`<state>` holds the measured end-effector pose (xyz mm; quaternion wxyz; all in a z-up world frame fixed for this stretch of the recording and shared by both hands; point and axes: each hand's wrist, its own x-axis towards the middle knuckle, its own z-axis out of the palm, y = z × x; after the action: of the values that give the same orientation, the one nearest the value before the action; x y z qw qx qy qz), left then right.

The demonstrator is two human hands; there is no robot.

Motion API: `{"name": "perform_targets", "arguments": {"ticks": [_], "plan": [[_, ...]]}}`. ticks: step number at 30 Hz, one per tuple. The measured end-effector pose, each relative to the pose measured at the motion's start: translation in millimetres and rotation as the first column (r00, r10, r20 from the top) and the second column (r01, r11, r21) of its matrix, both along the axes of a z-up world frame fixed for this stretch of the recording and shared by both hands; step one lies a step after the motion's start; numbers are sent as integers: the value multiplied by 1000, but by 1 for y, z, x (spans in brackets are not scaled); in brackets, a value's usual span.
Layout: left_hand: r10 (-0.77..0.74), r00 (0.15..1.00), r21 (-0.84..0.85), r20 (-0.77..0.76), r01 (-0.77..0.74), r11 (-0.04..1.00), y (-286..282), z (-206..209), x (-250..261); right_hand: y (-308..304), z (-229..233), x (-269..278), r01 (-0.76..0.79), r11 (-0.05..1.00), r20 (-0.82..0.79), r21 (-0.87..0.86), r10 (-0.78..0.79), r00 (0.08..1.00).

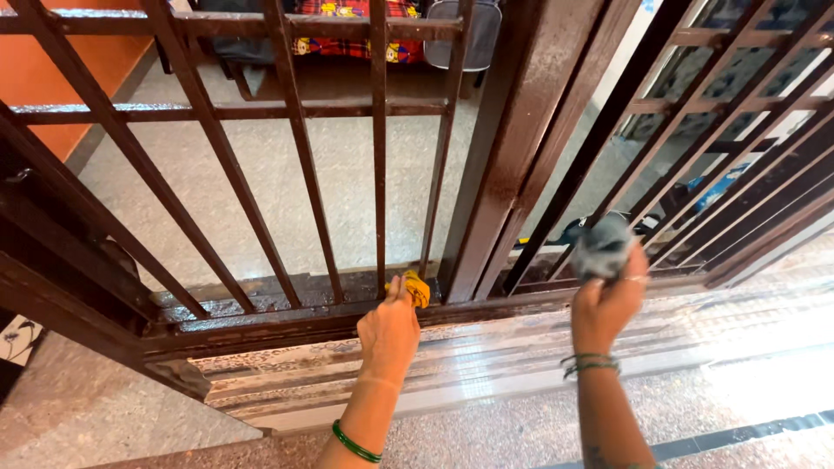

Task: The person cleans a brown metal railing using a yellow sponge and a blue cloth. They wipe the horizontal bars and vertical supports of the railing, moving along its length while holding the cleaning tools in both hands.

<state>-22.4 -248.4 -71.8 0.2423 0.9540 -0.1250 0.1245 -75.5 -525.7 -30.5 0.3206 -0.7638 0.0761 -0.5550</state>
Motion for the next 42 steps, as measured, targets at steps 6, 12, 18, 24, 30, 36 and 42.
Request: {"name": "perform_targets", "arguments": {"ticks": [6, 12, 18, 24, 30, 36, 42], "plan": [[62, 998, -12, 13, -62, 998, -7, -7, -1, -8, 45, 25, 3, 999, -159, -35, -9, 987], [276, 950, -89, 150, -265, 960, -37, -18, -27, -38, -23, 34, -129, 987, -236, -98, 103, 966], [223, 842, -372, 491, -29, 928, -126, -5, -65, -54, -69, 31, -256, 965, -329, -57, 224, 917], [151, 805, -418, 573, 129, 899, -227, 64, -66, -63, -70, 16, -444, 889, -310, 116, 457, 834], [193, 886, -452, 422, 21, 892, -279, 90, -39, -99, -61, -34, -436, 870, -279, 231, 489, 827], [244, 932, -377, 268, -131, 917, -281, 52, -26, -135, 11, -36, -353, 930, -41, 105, 359, 933], [213, 967, -290, 139, -166, 942, -274, 19, -31, -134, 68, 1, -429, 887, -19, -173, 433, 901]]}}
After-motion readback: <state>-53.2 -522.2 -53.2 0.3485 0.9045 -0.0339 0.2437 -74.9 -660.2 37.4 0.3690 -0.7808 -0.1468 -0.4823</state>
